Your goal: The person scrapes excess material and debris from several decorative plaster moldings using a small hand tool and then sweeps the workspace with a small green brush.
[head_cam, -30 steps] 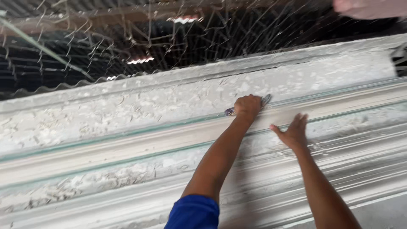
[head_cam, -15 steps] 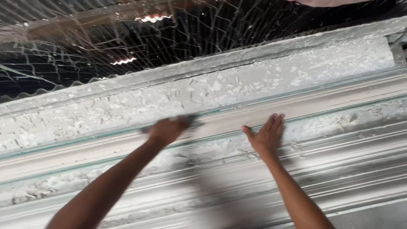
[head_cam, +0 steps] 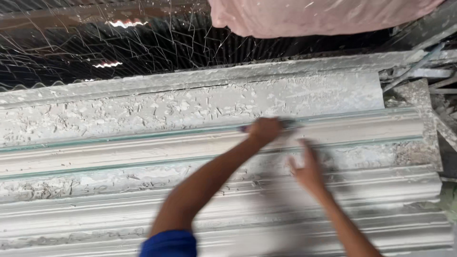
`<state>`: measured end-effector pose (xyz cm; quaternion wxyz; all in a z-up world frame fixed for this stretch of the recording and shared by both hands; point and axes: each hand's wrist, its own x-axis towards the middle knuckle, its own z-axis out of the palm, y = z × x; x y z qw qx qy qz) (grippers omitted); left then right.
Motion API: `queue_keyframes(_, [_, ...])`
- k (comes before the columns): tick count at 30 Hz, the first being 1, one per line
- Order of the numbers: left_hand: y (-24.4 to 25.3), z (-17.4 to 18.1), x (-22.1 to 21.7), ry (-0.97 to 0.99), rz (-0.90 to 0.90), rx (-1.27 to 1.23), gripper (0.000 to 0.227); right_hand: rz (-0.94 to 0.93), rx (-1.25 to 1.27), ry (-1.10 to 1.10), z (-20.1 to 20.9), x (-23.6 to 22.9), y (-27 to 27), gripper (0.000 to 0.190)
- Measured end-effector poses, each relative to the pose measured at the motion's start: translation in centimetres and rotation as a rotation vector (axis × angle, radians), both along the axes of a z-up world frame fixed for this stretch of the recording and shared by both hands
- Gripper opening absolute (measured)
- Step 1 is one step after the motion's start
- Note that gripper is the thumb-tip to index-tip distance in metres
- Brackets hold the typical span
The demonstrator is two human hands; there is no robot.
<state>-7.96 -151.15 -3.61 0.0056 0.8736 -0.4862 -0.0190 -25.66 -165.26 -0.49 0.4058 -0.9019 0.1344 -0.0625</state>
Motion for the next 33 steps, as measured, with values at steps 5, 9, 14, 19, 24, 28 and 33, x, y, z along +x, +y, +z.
queue_keyframes(5, [23.6,6.7,6.7,0.733,0.628,0.349,0.057,-0.167,-0.377,0.191,0.4,-2.0,-20.9,0.097])
queue_keyframes(9, [29.3,12.7,7.6,0.704,0.805,0.502,0.073,-0.265,-0.225,0.638,-1.3,-1.0,-25.1,0.137])
queue_keyframes(14, [8.8,1.7,4.4,0.691,0.657,0.161,0.072,-0.24,-0.253,0.752,-2.7,-0.9,-26.3,0.143])
queue_keyframes(19, [-14.5,7.4,1.5,0.812,0.529,0.055,0.039,-0.243,-0.295,0.722,-2.9,-0.9,-26.6,0.142])
queue_keyframes(24, [-10.0,3.7,2.1,0.624,0.371,0.093,0.041,-0.355,-0.33,0.603,-1.0,-1.2,-24.5,0.132])
queue_keyframes(28, [11.3,0.8,4.8,0.608,0.399,-0.023,0.048,-0.314,-0.306,0.694,-0.7,-2.1,-24.6,0.137])
queue_keyframes(33, [34.4,7.7,6.8,0.421,0.841,0.453,0.068,-0.344,-0.243,0.6,1.0,-0.3,-23.0,0.133])
